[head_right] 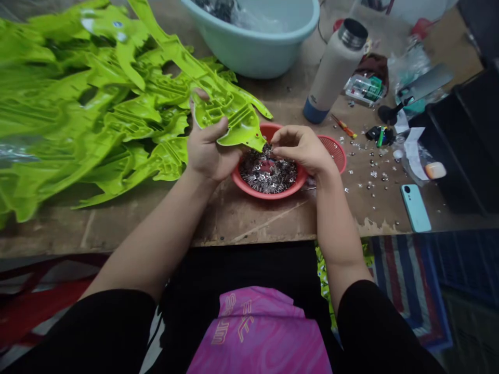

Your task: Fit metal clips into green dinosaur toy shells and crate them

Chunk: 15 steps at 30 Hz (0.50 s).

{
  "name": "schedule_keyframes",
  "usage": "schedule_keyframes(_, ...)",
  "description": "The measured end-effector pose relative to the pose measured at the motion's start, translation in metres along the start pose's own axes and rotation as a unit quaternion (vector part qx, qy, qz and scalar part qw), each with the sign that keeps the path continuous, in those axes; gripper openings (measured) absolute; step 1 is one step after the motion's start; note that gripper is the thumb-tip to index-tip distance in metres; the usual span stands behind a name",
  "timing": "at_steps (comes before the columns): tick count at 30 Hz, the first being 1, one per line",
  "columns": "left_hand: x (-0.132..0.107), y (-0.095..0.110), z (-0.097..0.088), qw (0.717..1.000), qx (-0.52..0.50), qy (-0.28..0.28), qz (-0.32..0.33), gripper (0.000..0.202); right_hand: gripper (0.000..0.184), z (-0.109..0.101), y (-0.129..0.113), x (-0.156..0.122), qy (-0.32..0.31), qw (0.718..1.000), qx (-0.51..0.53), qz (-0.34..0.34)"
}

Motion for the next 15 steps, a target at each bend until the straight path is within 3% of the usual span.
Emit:
schedule_keyframes(3,0.001,0.001,0.000,0.998,0.010,0.055,0.005,0.052,0.024,0.004,-0.006,-0.004,-0.086,0.992,-0.091,0.012)
schedule_keyframes(5,0.000,0.002,0.001,0.997,0.014,0.070,-0.003,0.050,0.020,0.012,-0.008,-0.004,-0.120,0.970,-0.212,0.019)
schedule_keyframes(8,0.000,0.001,0.002,0.997,0.012,0.073,-0.015,0.053,0.029,0.031,-0.008,0.000,-0.142,0.898,-0.415,0.016)
schedule_keyframes(11,0.002,-0.002,-0.003,0.997,0.021,0.080,-0.006,0.054,0.032,0.050,-0.002,0.006,-0.209,0.837,-0.505,0.035)
schedule_keyframes(13,0.007,-0.006,-0.010,0.998,0.023,0.066,0.009,0.057,0.033,0.055,0.000,0.008,-0.225,0.827,-0.512,0.046)
schedule_keyframes(15,0.011,-0.008,-0.016,0.999,0.016,0.023,0.031,0.063,0.030,0.053,-0.002,0.008,-0.207,0.836,-0.506,0.040)
Point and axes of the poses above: each hand's wrist, its own x-axis towards the middle knuckle, its own z-axis out of the palm, y = z × x, the point moved 2 cm from there along x, towards the middle knuckle, and after that the axes turned 3 degrees about -y, right-handed, at the moved point
